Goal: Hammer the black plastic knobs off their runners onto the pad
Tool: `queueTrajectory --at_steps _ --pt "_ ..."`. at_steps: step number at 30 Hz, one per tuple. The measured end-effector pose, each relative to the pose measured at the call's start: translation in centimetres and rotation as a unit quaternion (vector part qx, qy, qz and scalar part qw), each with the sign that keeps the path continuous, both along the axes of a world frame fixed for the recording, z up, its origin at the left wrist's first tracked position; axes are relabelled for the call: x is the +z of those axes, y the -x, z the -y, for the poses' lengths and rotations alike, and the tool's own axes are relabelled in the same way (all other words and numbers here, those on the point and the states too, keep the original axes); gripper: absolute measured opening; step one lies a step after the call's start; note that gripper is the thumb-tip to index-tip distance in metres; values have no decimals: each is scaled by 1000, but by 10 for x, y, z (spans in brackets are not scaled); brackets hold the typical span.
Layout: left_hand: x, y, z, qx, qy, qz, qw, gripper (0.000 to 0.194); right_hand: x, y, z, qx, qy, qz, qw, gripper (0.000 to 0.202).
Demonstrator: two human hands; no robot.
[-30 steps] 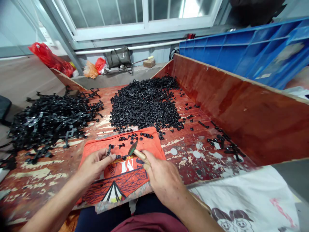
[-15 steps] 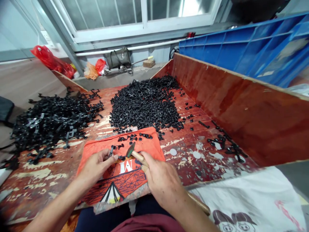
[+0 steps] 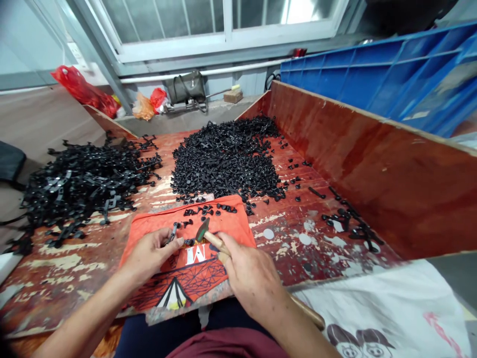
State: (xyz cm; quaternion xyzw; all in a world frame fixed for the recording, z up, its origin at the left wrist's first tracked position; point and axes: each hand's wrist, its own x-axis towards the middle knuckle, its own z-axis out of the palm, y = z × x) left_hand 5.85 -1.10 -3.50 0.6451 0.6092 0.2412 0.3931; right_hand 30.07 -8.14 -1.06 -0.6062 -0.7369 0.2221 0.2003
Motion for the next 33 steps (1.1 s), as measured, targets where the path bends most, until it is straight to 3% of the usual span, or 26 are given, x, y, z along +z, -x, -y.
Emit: queueTrajectory --at_steps 10,19,24,30,33 --pt "20 -8 2 48 92 159 982 39 5 3 -1 11 46 8 999 47" --pt "0 -3 0 22 21 47 998 32 -2 0 -1 17 29 26 999 45" --pt "0 -3 0 17 7 20 1000 31 2 0 1 29 16 22 999 44" --pt "2 -4 2 12 -11 7 1000 28 1 9 8 15 -110 -14 994 51" --pt "2 -3 3 3 -22 -11 1000 28 -5 10 5 47 -78 14 996 52"
